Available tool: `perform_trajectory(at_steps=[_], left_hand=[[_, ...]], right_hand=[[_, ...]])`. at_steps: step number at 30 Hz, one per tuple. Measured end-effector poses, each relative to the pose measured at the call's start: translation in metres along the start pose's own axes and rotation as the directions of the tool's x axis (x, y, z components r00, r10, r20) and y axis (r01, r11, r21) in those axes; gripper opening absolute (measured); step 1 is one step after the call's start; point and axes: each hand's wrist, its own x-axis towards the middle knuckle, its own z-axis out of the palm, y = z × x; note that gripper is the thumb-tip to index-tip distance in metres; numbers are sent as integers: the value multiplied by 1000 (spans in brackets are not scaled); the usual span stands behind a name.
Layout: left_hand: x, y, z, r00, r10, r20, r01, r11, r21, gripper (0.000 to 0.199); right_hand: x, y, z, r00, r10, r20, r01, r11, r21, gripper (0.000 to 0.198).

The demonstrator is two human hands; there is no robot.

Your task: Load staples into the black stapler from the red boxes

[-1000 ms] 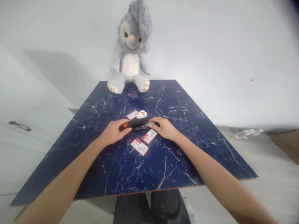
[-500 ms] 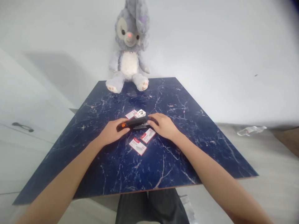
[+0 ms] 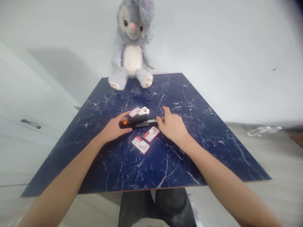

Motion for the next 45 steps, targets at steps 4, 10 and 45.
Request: perform_trajectory(at_steps=[4, 10, 45], left_hand=[[0, 3, 0, 999, -35, -6, 35, 999, 31, 83], [2, -1, 1, 998, -50, -23, 50, 999, 10, 81], [-6, 7, 6, 998, -17, -62, 14, 999, -47, 86]], right_hand=[[-6, -8, 2, 1000, -9, -1, 8, 984, -177, 42], [-8, -9, 9, 994, -107, 20, 109, 982, -153, 37], [-2, -2, 9, 958, -285, 3, 283, 950, 132, 27]])
